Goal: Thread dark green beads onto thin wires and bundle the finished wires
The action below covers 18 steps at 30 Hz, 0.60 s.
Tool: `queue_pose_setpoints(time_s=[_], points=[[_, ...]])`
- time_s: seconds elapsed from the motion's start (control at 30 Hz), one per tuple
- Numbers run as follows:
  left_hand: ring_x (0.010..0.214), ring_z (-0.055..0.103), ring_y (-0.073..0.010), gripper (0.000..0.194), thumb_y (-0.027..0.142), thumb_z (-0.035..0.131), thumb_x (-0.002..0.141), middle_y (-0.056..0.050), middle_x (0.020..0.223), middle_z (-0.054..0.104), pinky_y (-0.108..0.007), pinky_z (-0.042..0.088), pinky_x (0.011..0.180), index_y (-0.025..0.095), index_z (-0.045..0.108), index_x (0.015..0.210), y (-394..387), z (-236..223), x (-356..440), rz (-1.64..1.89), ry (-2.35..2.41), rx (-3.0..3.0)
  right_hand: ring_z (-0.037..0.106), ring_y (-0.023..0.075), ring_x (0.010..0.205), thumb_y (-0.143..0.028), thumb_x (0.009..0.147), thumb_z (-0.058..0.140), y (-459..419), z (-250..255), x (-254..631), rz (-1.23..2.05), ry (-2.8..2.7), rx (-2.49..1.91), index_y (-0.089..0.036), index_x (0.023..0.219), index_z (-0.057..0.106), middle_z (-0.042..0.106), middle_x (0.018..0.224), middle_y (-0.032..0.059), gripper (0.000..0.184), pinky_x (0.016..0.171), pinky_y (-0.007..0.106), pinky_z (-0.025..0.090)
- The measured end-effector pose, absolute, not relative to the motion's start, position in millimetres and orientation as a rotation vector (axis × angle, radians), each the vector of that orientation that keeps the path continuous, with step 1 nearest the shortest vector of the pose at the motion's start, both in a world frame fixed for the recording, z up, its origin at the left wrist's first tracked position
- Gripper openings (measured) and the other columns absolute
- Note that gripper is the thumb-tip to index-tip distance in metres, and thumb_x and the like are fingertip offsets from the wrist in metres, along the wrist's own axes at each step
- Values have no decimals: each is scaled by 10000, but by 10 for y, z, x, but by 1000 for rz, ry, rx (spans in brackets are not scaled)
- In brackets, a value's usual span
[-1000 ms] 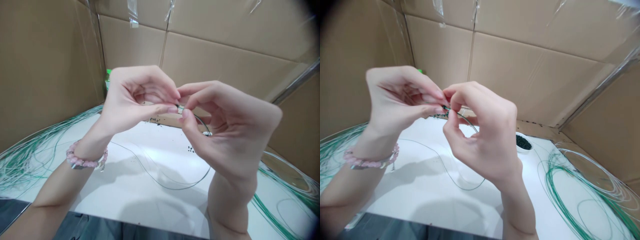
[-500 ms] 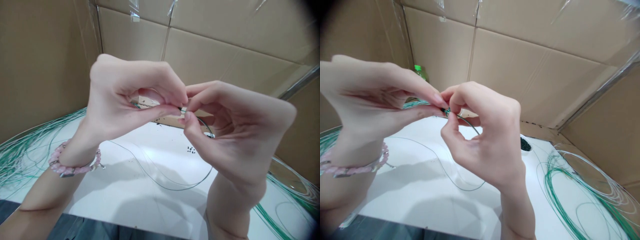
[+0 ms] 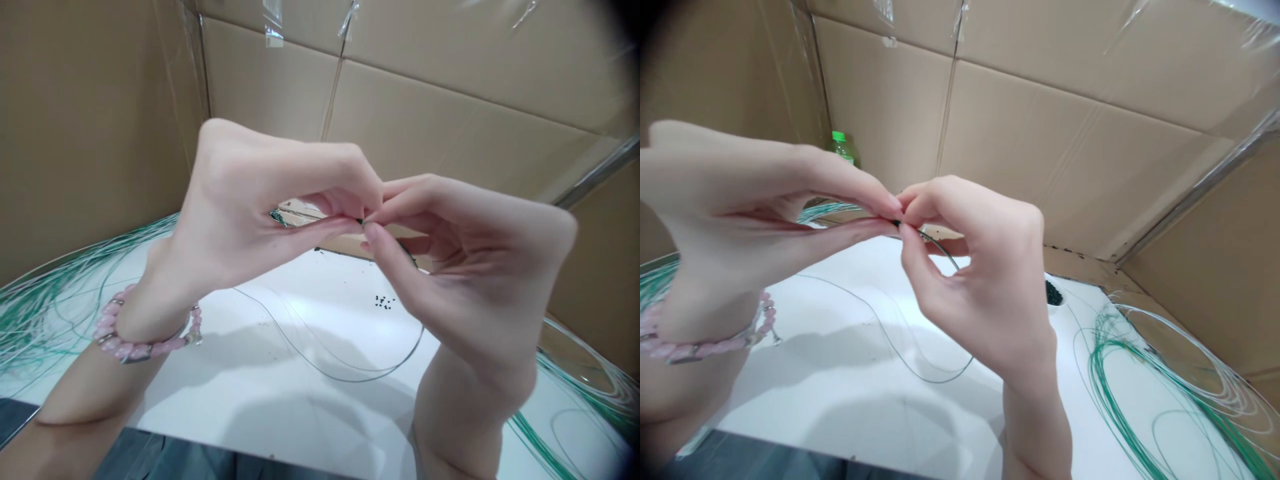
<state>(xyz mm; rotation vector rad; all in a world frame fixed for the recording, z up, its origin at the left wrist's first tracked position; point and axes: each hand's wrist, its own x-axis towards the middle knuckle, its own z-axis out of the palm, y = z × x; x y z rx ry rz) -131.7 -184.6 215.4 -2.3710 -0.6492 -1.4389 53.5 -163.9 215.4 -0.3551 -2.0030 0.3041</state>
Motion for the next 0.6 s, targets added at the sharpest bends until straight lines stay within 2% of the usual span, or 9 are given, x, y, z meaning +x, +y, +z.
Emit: queue_pose_setpoints(time_s=[0.13, 0.23, 0.37, 0.5, 0.6], points=[[719, 658, -140, 118, 88, 662, 811, -33, 810, 711, -236, 527, 604, 152, 701, 903, -1849, 2157, -1281, -1553, -760, -2414, 707, 139, 786, -63, 826, 628, -1591, 2157, 555, 359, -1951, -416, -204, 802, 686, 726, 866, 1, 155, 608, 211, 610], [675, 633, -140, 78, 143, 633, 846, -28, 749, 675, -262, 508, 606, 161, 708, 855, -1830, 2112, -1213, -1754, -779, -2304, 722, 170, 805, -95, 812, 673, -1560, 2170, 570, 432, -1950, -444, -223, 858, 707, 730, 862, 12, 141, 607, 242, 631], [616, 564, -109, 158, 58, 589, 819, 8, 665, 612, -231, 466, 585, 177, 692, 803, -1799, 2042, -1136, -1784, -785, -2179, 730, 186, 815, -74, 780, 704, -1557, 2180, 535, 387, -1953, -470, -244, 815, 699, 741, 860, 5, 173, 596, 248, 641], [622, 562, -113, 152, 41, 616, 783, 6, 675, 592, -244, 471, 592, 188, 642, 761, -1784, 2016, -1100, -1795, -818, -2162, 722, 171, 849, -71, 780, 672, -1550, 2186, 556, 364, -1969, -533, -222, 754, 655, 737, 888, 3, 154, 613, 228, 641], [664, 595, -148, 167, 43, 655, 754, -6, 690, 568, -278, 495, 617, 206, 623, 760, -1767, 2015, -1108, -1906, -843, -2122, 708, 165, 729, -121, 758, 662, -1480, 2203, 714, 319, -2136, -719, -207, 700, 650, 720, 793, -7, 105, 559, 250, 608]])
